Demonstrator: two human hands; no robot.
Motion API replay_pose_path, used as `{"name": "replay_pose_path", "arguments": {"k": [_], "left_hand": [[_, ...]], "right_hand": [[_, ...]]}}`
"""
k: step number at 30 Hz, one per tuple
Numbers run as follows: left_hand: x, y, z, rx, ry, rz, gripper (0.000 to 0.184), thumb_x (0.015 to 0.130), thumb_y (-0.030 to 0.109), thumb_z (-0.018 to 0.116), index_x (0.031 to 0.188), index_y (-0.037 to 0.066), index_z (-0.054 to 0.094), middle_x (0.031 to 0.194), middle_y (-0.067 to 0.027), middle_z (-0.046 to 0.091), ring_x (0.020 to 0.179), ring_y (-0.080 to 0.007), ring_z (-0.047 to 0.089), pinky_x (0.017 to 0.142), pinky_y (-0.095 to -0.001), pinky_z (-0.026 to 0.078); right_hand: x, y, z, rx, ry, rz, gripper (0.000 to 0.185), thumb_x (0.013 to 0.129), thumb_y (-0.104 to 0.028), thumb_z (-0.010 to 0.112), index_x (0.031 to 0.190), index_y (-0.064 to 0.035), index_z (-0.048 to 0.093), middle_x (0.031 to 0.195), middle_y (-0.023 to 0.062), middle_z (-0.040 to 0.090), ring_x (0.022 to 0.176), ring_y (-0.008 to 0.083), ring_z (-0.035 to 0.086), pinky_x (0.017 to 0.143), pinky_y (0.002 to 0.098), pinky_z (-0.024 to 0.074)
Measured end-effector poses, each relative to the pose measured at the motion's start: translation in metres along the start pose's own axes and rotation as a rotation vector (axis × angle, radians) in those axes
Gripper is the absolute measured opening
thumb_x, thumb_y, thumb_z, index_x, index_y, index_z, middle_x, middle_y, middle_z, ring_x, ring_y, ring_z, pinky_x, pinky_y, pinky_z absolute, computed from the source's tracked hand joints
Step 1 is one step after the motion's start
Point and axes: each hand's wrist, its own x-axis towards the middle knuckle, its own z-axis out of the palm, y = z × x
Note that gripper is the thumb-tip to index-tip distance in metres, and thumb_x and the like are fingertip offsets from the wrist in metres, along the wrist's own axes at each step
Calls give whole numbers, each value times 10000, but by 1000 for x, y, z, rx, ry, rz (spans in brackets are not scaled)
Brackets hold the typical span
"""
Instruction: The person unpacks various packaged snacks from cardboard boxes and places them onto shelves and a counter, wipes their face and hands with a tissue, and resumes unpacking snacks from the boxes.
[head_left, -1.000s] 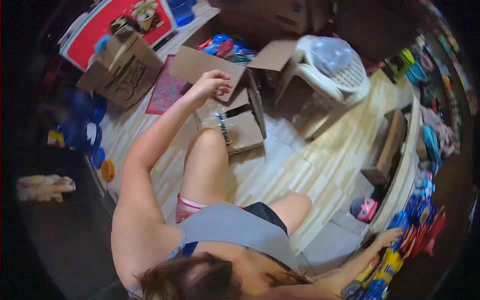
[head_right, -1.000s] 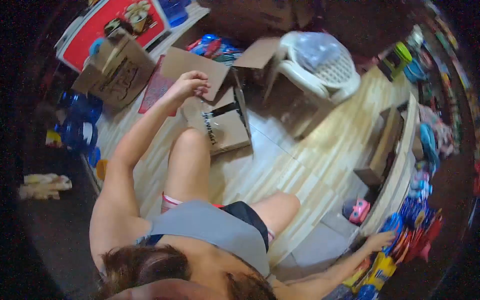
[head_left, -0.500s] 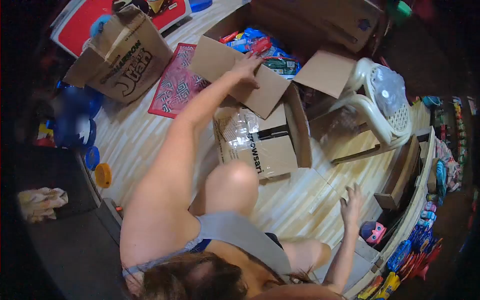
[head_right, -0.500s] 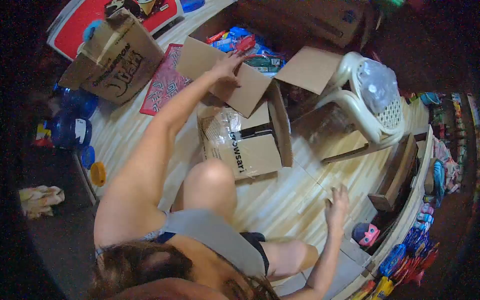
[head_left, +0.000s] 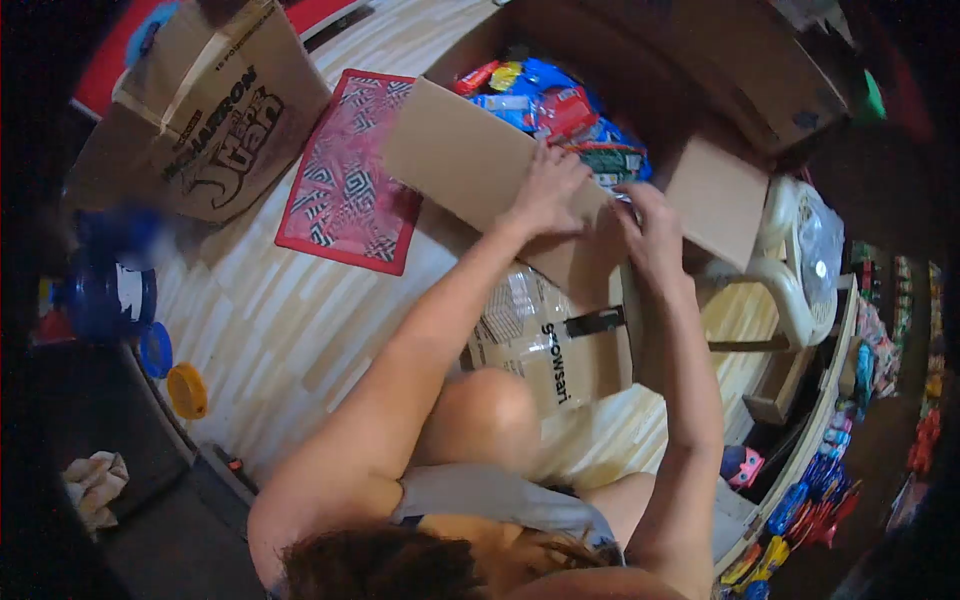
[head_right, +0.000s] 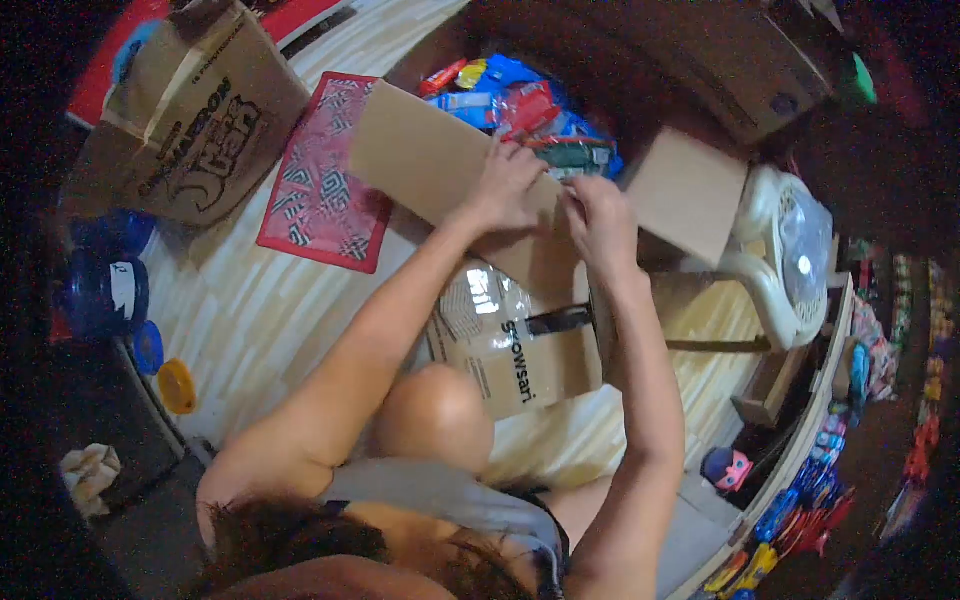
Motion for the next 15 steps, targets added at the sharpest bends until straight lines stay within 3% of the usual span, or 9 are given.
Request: {"name": "replay_pose_path", "arguments": {"k": [1,2,4,6,9,11,13,15], "left_hand": [[3,3,-10,62,-126,-34,671,498,366,766,1075,78,579,1121,-119,520,1128,-333,423,1094,-530,158],[2,2,-7,76,-82,-32,673,499,358,766,1082,78,578,1120,-120,518,1126,-332,422,1095,-527,159],[1,-1,5,94,-1,-22,677,503,342,766,1096,77,577,1119,-122,516,1122,-329,420,1097,-519,160],[4,-4,3,45,-42,-13,726,539,378,735,1159,46,555,1165,-154,515,1171,-370,366,1105,-538,106],[7,-6,-3,-13,-227,-71,757,564,423,729,1171,13,536,1201,-176,490,1149,-368,373,1097,-544,134],[0,-14,52,-757,200,-320,699,538,384,757,1115,35,571,1162,-157,491,1162,-337,372,1099,-515,158],[-1,-19,57,-821,317,-287,660,527,360,772,1075,39,592,1147,-147,491,1171,-319,369,1101,-497,169],[1,-12,11,-211,95,-5,640,531,352,774,1052,25,599,1157,-146,488,1178,-316,364,1104,-490,167]], "right_hand": [[28,4,16,61,-4,-12,150,806,-115,574,918,-23,612,864,184,605,855,361,576,725,424,461],[55,7,32,118,-6,-19,160,828,-146,568,917,-20,613,872,188,607,863,368,575,729,431,460],[107,12,63,-52,-12,-75,195,841,-181,560,939,-22,614,917,177,615,885,369,572,748,433,461],[158,20,92,-219,-230,14,332,846,-218,589,1128,-46,556,1147,169,566,1070,316,544,869,420,443],[199,41,138,-425,-79,-72,489,826,-212,600,1272,-96,435,1272,156,487,1174,347,467,936,480,407],[212,55,156,-469,-167,38,591,783,-204,626,1311,-122,372,1341,145,411,1244,358,388,932,561,385],[220,68,164,-423,-256,168,636,752,-193,649,1317,-128,366,1357,136,392,1262,364,367,926,587,385],[219,81,166,-285,-354,318,617,733,-180,671,1292,-116,417,1320,130,431,1228,365,406,917,559,408]]}}
